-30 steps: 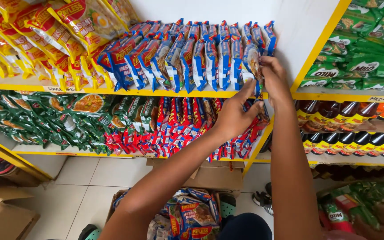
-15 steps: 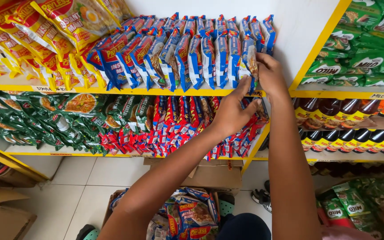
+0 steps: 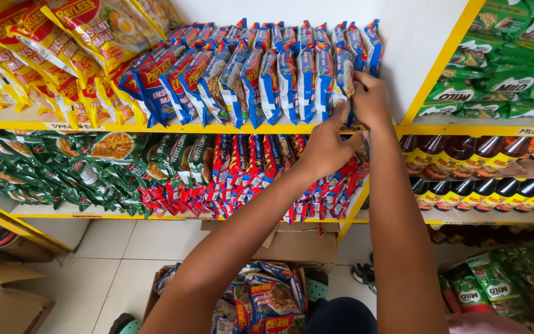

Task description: Stocking instant noodle packets from a cardboard box onto store shelves.

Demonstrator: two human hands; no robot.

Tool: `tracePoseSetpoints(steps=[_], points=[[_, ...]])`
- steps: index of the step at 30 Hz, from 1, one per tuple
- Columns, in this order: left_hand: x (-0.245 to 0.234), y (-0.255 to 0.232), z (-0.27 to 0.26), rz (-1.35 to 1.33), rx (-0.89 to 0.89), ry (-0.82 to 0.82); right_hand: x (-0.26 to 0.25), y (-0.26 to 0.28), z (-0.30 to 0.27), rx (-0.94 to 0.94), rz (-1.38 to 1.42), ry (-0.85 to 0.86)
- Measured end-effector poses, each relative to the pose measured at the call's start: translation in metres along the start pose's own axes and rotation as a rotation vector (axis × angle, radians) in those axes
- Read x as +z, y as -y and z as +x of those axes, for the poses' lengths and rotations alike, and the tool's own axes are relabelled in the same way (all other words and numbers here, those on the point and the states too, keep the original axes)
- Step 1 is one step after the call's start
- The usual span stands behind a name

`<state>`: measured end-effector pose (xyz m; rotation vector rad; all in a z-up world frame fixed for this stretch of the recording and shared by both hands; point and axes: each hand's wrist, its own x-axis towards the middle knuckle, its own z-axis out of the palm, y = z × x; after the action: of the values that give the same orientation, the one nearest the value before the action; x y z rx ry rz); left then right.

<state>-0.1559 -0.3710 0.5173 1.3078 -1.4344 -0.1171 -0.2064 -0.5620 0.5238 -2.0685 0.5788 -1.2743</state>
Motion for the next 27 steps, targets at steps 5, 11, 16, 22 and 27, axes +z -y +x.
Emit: tracePoseSetpoints(steps=[5, 11, 16, 22, 27], points=[[0.001, 0.007, -0.001, -0.003, -0.006, 0.008, 0.001, 0.007, -0.006, -0.031, -0.090, -0.069], [-0.005, 0.009, -0.007, -0.001, 0.016, 0.045, -0.011, 0.017, -0.013, 0.079, -0.144, -0.139], [-0.018, 0.003, -0.027, -0.078, 0.045, -0.008, -0.020, 0.021, -0.037, 0.164, 0.270, -0.122], [-0.073, -0.039, -0.086, -0.185, -0.215, 0.044, -0.011, 0.088, -0.146, 0.108, 0.262, -0.138], [-0.095, 0.001, -0.173, -0.374, -0.247, 0.005, 0.049, 0.121, -0.253, 0.179, 0.415, -0.119]])
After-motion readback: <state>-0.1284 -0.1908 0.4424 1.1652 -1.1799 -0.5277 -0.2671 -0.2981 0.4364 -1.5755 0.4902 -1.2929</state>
